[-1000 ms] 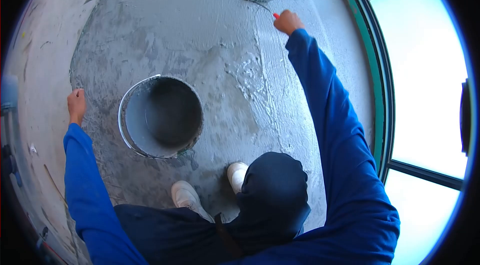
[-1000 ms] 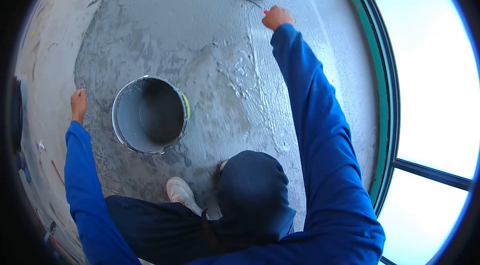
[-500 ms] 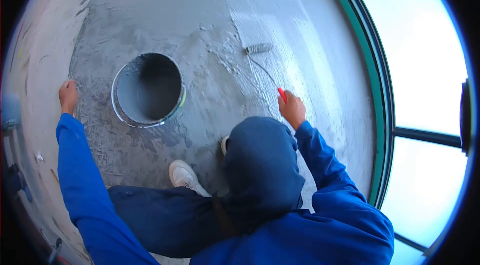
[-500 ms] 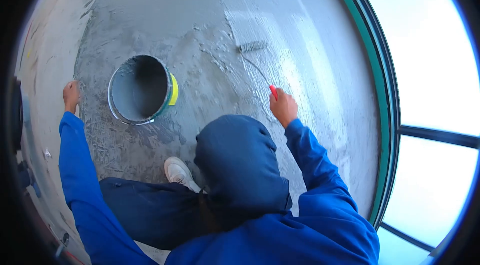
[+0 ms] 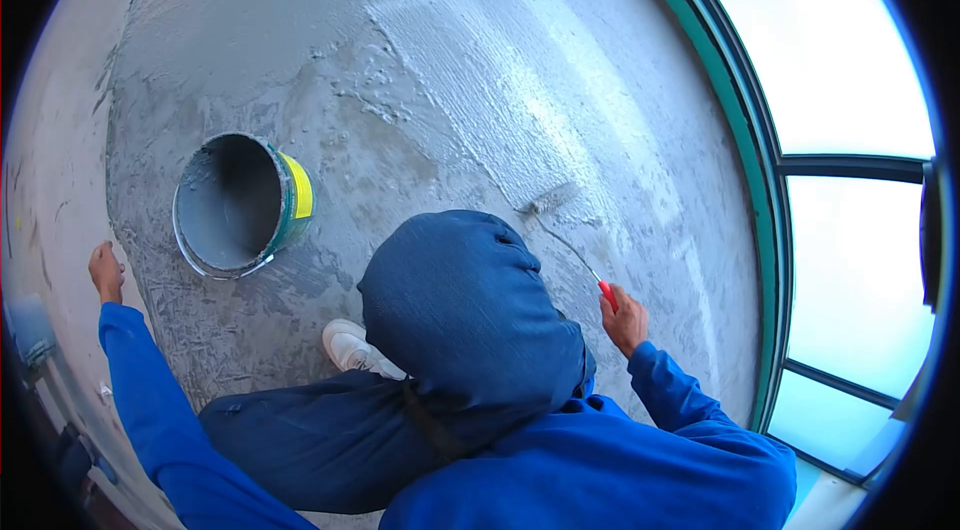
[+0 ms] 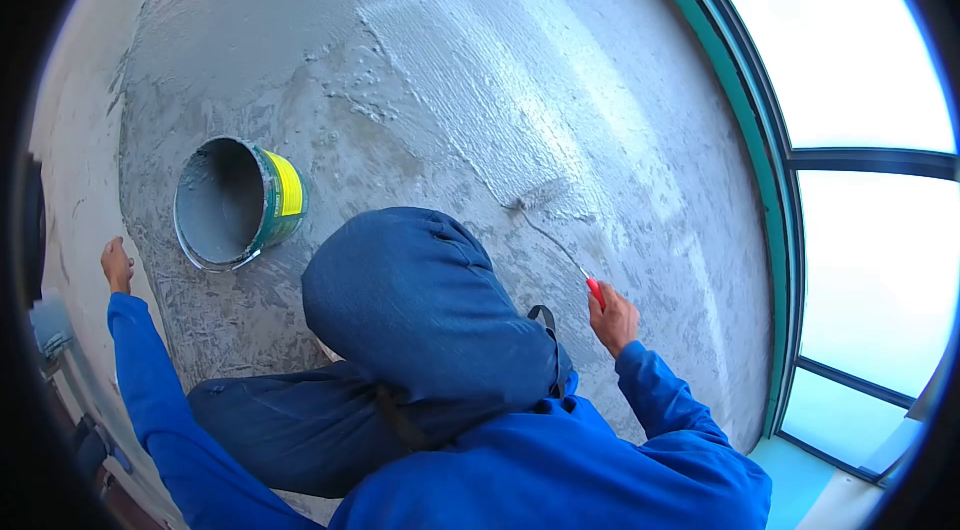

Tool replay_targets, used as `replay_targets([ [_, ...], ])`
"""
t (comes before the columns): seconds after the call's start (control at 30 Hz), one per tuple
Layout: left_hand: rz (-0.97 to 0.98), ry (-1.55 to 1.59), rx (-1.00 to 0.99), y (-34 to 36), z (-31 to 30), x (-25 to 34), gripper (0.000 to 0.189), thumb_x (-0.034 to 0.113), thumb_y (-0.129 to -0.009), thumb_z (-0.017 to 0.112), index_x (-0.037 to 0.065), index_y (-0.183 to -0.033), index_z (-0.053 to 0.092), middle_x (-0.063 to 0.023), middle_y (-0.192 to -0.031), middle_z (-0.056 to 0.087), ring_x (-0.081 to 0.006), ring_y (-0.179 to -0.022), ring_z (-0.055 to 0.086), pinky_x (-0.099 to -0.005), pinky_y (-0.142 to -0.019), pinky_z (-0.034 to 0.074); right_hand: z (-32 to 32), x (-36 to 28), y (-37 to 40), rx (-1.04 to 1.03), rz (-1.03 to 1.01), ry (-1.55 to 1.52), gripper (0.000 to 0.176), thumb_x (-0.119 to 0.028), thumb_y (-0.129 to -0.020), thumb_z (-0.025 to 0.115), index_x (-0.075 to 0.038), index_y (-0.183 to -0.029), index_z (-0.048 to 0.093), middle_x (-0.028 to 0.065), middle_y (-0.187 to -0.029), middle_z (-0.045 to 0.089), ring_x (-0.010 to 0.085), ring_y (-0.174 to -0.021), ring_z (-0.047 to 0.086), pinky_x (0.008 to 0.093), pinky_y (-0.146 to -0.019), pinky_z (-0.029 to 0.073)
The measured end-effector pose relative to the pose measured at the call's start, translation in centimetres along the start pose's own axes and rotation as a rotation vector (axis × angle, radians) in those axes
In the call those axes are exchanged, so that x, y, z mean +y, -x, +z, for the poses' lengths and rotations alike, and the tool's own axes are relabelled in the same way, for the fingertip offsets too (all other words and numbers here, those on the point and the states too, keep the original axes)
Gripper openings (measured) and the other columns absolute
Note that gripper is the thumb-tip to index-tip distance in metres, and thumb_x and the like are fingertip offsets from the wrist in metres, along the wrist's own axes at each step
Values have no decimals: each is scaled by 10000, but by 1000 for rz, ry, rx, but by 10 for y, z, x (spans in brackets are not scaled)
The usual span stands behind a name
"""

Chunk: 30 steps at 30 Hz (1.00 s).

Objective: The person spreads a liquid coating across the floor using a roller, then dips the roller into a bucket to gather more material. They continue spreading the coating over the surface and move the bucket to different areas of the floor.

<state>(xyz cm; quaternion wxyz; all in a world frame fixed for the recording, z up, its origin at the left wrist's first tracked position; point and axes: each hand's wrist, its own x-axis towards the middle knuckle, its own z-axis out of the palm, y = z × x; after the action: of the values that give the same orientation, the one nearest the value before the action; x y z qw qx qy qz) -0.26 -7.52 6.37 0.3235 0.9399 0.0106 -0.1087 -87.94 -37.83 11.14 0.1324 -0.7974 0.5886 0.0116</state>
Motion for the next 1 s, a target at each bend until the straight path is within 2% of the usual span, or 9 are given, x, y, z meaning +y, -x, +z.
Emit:
replay_targets([
  [0.17,40,17,-16,-4,4,-4,332,308,-912,507,42,-1049,649,-21,-624,517,-133,-507,519,-280,-428,374,27,-38,-84,36,-63,-25,198,-252,-864,621,-92,-980,613,194,-731,638,401,-683,626,486,-596,476],
  [0.3,75,3,22,-1,11,-2,339,290,-910,505,11,-1032,653,-44,-662,570,-139,-513,530,-293,-459,402,38,-109,-183,89,-137,-19,199,-281,-866,608,-85,-873,575,212,-690,629,422,-653,616,518,-571,459],
  [0.5,81,-63,20,-14,21,-35,326,250,-912,509,-23,-1007,661,-60,-687,599,-126,-548,533,-298,-511,419,48,-213,-329,154,-298,40,212,-276,-852,569,-68,-852,607,218,-707,643,429,-667,629,536,-617,485],
  [0.57,115,-72,32,-32,27,-66,320,242,-911,515,-31,-996,659,-60,-687,601,-119,-573,533,-292,-530,420,48,-249,-376,139,-335,60,230,-273,-836,560,-54,-848,627,224,-746,655,431,-702,640,529,-660,504],
  [0.67,153,-131,72,-29,31,-77,321,239,-912,518,-45,-974,653,-51,-672,588,-123,-614,529,-294,-578,429,43,-302,-459,85,-370,105,260,-277,-796,584,-51,-896,664,238,-875,668,420,-834,651,513,-757,515],
  [0.77,60,-122,11,-21,35,-78,323,242,-912,521,-52,-949,648,-65,-673,583,-140,-650,539,-316,-623,436,1,-371,-524,20,-416,218,319,-289,-782,611,-42,-971,683,246,-1019,661,407,-967,637,476,-845,509],
  [0.83,100,-139,14,-32,40,-98,319,240,-910,521,-55,-920,642,-80,-671,579,-145,-659,539,-324,-633,437,-15,-401,-555,71,-556,288,327,-303,-783,610,-54,-966,715,200,-896,691,378,-841,665,454,-758,525],
  [0.9,125,-154,18,-35,45,-108,316,238,-909,521,-57,-893,634,-91,-668,575,-151,-658,538,-329,-633,436,-15,-428,-576,26,-464,303,333,-284,-789,600,-12,-949,707,203,-881,692,357,-802,679,429,-730,531],
  [1.0,171,-173,47,-34,50,-101,314,233,-909,520,-60,-862,623,-98,-656,566,-158,-642,532,-335,-620,430,-2,-442,-590,71,-463,300,349,-260,-808,587,42,-954,683,217,-883,689,354,-781,684,419,-712,537],
])
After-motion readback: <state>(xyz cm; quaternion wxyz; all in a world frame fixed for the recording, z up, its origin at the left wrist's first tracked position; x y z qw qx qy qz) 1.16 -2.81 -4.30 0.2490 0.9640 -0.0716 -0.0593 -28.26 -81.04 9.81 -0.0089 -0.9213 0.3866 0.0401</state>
